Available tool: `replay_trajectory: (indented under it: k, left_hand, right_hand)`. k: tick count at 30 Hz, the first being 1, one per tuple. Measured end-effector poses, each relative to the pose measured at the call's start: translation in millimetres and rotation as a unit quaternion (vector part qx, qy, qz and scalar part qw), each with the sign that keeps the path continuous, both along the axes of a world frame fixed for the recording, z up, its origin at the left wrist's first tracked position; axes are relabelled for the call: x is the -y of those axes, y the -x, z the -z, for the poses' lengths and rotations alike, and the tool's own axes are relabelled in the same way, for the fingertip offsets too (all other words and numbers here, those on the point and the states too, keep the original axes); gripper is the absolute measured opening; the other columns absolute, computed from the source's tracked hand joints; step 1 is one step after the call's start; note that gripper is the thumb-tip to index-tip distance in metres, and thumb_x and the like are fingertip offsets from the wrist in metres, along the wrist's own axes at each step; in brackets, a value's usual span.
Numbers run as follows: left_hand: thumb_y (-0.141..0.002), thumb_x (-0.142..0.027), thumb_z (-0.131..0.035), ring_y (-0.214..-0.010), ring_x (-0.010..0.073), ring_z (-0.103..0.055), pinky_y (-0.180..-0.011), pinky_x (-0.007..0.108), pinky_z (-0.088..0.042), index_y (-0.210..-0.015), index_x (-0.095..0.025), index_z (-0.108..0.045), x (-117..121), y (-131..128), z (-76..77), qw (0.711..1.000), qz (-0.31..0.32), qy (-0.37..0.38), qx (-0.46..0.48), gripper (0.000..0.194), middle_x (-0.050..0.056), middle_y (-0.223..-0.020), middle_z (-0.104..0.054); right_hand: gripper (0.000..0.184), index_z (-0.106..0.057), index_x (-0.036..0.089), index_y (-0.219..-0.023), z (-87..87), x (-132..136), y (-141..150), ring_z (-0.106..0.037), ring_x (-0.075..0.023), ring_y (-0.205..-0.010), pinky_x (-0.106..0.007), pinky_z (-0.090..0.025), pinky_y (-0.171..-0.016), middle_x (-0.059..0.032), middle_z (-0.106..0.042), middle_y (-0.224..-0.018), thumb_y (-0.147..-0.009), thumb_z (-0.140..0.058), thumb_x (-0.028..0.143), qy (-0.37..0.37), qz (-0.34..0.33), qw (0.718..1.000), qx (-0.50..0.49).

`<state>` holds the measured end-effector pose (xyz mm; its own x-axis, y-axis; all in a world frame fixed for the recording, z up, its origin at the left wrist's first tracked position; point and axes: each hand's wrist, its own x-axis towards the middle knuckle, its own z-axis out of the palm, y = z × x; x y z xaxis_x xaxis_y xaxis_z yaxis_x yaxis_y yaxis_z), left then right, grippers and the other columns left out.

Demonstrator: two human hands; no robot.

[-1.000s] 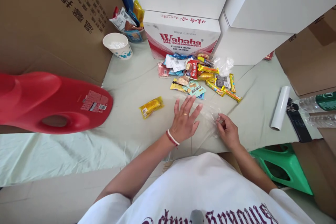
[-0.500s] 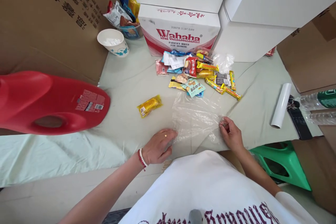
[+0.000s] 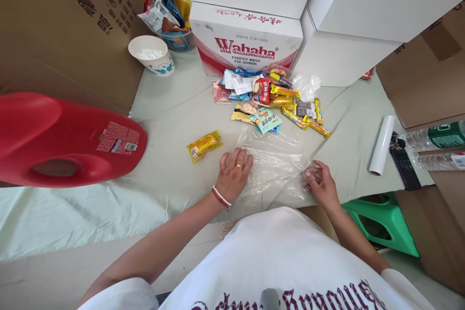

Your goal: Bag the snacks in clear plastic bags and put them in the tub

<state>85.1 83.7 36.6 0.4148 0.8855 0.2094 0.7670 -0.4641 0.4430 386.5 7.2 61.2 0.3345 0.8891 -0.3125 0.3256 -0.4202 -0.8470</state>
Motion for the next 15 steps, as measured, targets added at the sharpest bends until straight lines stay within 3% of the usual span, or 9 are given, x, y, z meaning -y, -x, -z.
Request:
replay_trajectory:
  k: [3, 7, 9, 11, 13, 15]
  left_hand:
    - [-0.1, -0.017, -0.037, -0.147, 0.0295, -0.041, -0.123, 0.057, -0.021, -0.15, -0.02, -0.048, 3, 8, 7.3, 0.998, 0.063, 0.002, -0.028, 0.051, 0.017, -0.155, -0.048]
    - [-0.103, -0.047, -0.038, -0.152, 0.0323, -0.033, -0.125, 0.064, -0.009, -0.158, -0.016, -0.033, 5, 15, 2.7, 0.992, 0.064, 0.022, -0.106, 0.064, 0.018, -0.166, -0.029]
    - [-0.101, -0.056, -0.039, -0.155, 0.0333, -0.027, -0.125, 0.067, -0.002, -0.159, -0.017, -0.031, 7, 16, 0.5, 0.99, 0.064, 0.028, -0.124, 0.071, 0.017, -0.168, -0.024]
    - [-0.098, -0.061, -0.041, -0.157, 0.0348, -0.02, -0.124, 0.068, 0.001, -0.16, -0.017, -0.03, 9, 17, 0.0, 0.989, 0.059, 0.033, -0.134, 0.076, 0.016, -0.168, -0.022]
    - [-0.096, -0.062, -0.044, -0.158, 0.0363, -0.015, -0.123, 0.07, 0.004, -0.16, -0.019, -0.03, 10, 17, 0.1, 0.988, 0.055, 0.039, -0.142, 0.078, 0.015, -0.169, -0.022]
    - [-0.096, -0.062, -0.044, -0.158, 0.0363, -0.014, -0.123, 0.07, 0.005, -0.16, -0.019, -0.031, 12, 16, -0.3, 0.986, 0.059, 0.045, -0.147, 0.078, 0.014, -0.169, -0.022]
  right_hand:
    - [0.091, -0.035, 0.03, -0.145, -12.8, 3, 3, -0.068, -0.0161, -0.07, -0.031, -0.057, -0.058, -0.0061, -0.062, -0.118, -0.071, -0.085, 0.052, 0.065, 0.011, 0.988, -0.137]
    - [0.073, -0.054, 0.025, -0.131, -21.1, 9, -19, -0.057, -0.0096, -0.054, -0.026, -0.049, -0.05, 0.0, -0.064, -0.096, -0.07, -0.085, 0.05, 0.154, -0.014, 0.971, -0.183]
    - [0.06, -0.063, 0.02, -0.116, -23.0, 7, -39, -0.057, -0.012, -0.055, -0.027, -0.047, -0.049, -0.0004, -0.065, -0.084, -0.069, -0.082, 0.052, 0.171, -0.024, 0.979, -0.105]
    - [0.046, -0.068, 0.018, -0.101, -26.9, -2, -53, -0.061, -0.0175, -0.062, -0.032, -0.051, -0.058, -0.0032, -0.067, -0.079, -0.073, -0.077, 0.052, 0.14, -0.031, 0.988, 0.055]
    - [0.036, -0.07, 0.018, -0.099, -32.5, -18, -52, -0.066, -0.0217, -0.074, -0.038, -0.055, -0.07, -0.0073, -0.071, -0.086, -0.083, -0.066, 0.051, 0.04, -0.029, 0.973, 0.224]
    - [0.035, -0.07, 0.019, -0.11, -35.6, -38, -33, -0.068, -0.0236, -0.09, -0.041, -0.056, -0.084, -0.0106, -0.073, -0.103, -0.095, -0.054, 0.046, -0.082, -0.07, 0.946, 0.307]
